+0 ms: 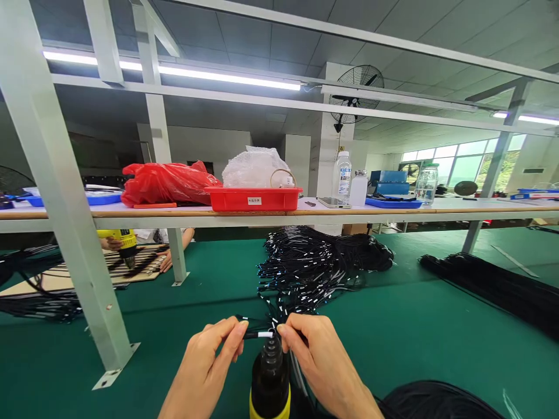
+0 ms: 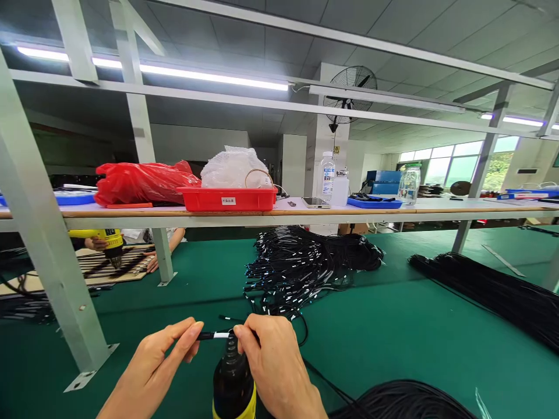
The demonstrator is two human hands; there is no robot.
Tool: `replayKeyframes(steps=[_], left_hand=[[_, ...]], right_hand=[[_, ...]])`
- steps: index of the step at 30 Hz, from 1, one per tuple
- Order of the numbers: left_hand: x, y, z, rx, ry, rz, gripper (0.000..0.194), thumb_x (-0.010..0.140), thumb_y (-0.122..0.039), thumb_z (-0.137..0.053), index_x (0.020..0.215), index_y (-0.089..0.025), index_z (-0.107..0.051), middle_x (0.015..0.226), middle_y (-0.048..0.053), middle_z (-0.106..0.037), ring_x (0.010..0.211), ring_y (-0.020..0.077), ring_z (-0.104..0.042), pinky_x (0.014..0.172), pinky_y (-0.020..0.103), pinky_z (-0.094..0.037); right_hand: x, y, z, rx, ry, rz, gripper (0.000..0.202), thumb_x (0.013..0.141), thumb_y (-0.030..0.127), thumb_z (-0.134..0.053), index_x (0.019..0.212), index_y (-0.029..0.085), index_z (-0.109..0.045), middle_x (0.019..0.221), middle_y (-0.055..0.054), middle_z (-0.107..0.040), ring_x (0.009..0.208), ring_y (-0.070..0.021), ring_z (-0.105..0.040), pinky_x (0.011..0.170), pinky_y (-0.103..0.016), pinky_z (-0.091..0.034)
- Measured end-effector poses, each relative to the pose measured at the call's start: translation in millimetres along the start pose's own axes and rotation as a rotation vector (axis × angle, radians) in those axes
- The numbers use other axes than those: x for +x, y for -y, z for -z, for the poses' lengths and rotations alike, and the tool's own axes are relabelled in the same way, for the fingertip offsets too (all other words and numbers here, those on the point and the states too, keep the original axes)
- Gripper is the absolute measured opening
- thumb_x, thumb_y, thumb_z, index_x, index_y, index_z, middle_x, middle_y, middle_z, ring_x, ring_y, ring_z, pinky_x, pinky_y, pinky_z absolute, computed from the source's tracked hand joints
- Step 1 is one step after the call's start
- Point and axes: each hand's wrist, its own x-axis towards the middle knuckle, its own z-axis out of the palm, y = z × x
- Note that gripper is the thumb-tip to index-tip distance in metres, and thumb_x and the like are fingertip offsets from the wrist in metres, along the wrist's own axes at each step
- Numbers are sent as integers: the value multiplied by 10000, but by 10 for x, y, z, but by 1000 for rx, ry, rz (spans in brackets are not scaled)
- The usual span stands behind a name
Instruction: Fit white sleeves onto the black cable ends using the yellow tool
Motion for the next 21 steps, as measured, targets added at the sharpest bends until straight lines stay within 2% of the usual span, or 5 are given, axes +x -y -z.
replayKeyframes(steps=[3, 6, 12, 16, 21], left_hand=[[13, -26, 7, -65, 39, 19, 413, 932, -562, -396, 718, -231, -519, 693, -38, -540, 659, 159, -509, 612, 226, -389], [20, -23, 16, -81, 69, 50, 368, 934, -563, -409, 808, -244, -543, 764, -36, -565, 741, 168, -541, 665, 222, -407], [4, 71, -25, -30, 105, 98, 511, 961, -593, -285, 649, -227, -458, 635, -37, -481, 618, 163, -458, 599, 249, -352], [11, 82, -43, -81, 109, 109, 491, 949, -614, -305, 659, -232, -407, 638, -52, -415, 603, 155, -393, 578, 251, -321], [33, 15, -27, -136, 148, 87, 439, 945, -610, -313, 728, -242, -415, 706, -50, -403, 673, 163, -392, 624, 249, -339]], right_hand=[[-12, -35, -9, 11, -35, -9, 348, 969, 301, -458, 641, 197, -503, 590, 46, -507, 560, -110, -412, 529, -247, -248], [-23, -51, -6, 40, -33, -8, 280, 954, 280, -488, 695, 195, -548, 658, 31, -544, 617, -121, -451, 551, -237, -278], [-25, -48, 13, 0, -32, 29, 283, 972, 275, -461, 722, 196, -566, 698, 17, -585, 657, -137, -498, 596, -238, -324], [-31, -51, 51, -41, -5, 70, 305, 988, 229, -426, 749, 191, -612, 785, -5, -656, 744, -152, -566, 695, -248, -361], [-36, -86, 61, -40, -23, 0, 239, 940, 218, -518, 741, 189, -647, 751, -4, -657, 724, -162, -567, 613, -248, -343]])
